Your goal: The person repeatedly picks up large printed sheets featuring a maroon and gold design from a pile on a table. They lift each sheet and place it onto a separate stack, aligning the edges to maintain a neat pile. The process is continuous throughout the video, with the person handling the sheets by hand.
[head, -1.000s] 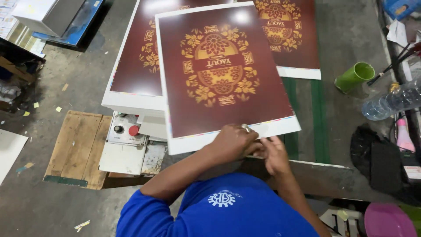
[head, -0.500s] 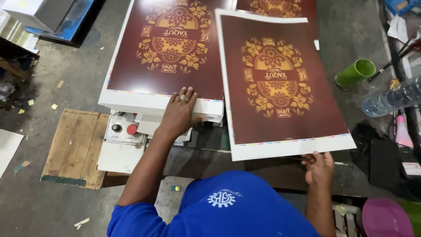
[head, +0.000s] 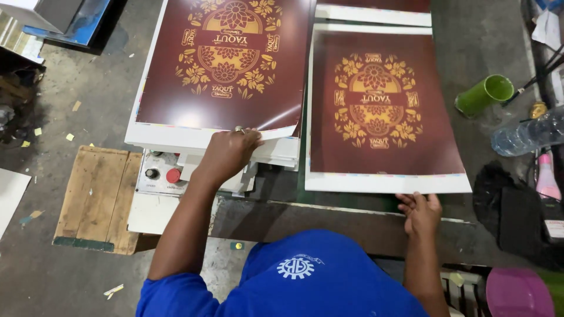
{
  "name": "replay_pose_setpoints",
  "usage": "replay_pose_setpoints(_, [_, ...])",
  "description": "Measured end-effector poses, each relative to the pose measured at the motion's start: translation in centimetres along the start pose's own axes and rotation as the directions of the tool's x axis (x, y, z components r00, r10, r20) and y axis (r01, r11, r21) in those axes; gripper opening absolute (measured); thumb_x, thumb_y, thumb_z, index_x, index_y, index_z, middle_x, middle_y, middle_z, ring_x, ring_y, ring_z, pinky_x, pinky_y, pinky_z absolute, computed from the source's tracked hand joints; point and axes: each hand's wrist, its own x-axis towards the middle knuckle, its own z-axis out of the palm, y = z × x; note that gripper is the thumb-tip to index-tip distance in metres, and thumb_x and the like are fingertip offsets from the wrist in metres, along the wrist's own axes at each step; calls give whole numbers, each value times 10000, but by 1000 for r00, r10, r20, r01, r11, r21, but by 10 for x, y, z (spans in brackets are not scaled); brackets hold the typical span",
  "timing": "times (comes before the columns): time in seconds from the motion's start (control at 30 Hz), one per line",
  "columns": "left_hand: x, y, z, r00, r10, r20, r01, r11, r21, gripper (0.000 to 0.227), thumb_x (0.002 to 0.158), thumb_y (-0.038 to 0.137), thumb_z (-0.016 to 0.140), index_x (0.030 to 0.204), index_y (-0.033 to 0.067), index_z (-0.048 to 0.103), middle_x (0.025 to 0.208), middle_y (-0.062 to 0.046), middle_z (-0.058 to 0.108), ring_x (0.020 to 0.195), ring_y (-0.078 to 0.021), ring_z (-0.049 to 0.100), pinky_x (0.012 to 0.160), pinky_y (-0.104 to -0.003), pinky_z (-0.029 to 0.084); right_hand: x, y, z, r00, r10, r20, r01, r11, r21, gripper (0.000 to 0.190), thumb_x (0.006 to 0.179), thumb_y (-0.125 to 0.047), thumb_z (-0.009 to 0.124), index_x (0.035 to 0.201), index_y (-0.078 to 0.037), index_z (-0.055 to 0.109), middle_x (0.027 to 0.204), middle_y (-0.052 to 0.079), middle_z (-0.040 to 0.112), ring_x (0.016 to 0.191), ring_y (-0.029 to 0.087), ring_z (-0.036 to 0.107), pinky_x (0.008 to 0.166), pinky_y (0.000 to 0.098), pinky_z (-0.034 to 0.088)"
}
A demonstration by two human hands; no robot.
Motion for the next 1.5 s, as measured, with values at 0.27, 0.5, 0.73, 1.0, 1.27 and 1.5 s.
replay_pose_setpoints(0.27, [-9,-1,13,1000,6,-29,-6,1000,18,182,1007,195,635,1052,25,682,793,-173,736,664,-316,708,584,-454,538,63,-13,67,997,-26,69,30,998,-51,266,1059,-72,517,1314,1,535,966,118,712,810,219,748,548,267,557])
replay_pose_setpoints(0.5, [-8,-2,12,989,36,-146,-35,999,5,117,970,113,642,1028,17,674,858,-174,747,713,-299,727,602,-414,549,107,-27,94,989,73,131,-63,995,-74,250,1079,-144,501,1285,-5,527,1011,144,733,842,229,754,590,303,571])
replay_pose_setpoints(0.73, [10,21,-18,882,69,-467,-29,995,92,102,1005,70,674,1078,-1,677,920,-146,754,655,-239,685,594,-365,529,55,-15,128,962,144,233,-111,982,-150,431,1072,-195,510,1471,-35,480,1068,163,754,847,212,745,605,293,575])
replay_pose_setpoints(1.0, [15,86,46,909,346,-230,-374,923,-90,259,914,177,740,1084,-14,701,939,-144,712,717,-259,697,650,-394,556,-77,-50,186,636,95,766,-90,995,-49,405,995,-222,543,1361,-49,541,1200,132,715,1017,220,730,706,317,616])
replay_pose_setpoints(1.27, [14,113,56,919,394,20,-377,893,-245,372,916,316,723,1108,0,691,1107,-195,733,1021,-347,718,953,-474,535,-70,-54,141,854,90,513,-182,975,132,299,1046,-192,558,1280,-5,551,1061,141,727,883,239,737,626,334,582])
replay_pose_setpoints(1.5, [12,45,38,980,68,189,-73,997,20,616,859,439,757,1230,-32,619,1305,-230,664,1164,-358,661,1033,-476,497,-32,-21,27,985,-139,99,129,986,103,239,1120,-144,577,1327,-28,544,977,93,694,735,175,678,581,295,548])
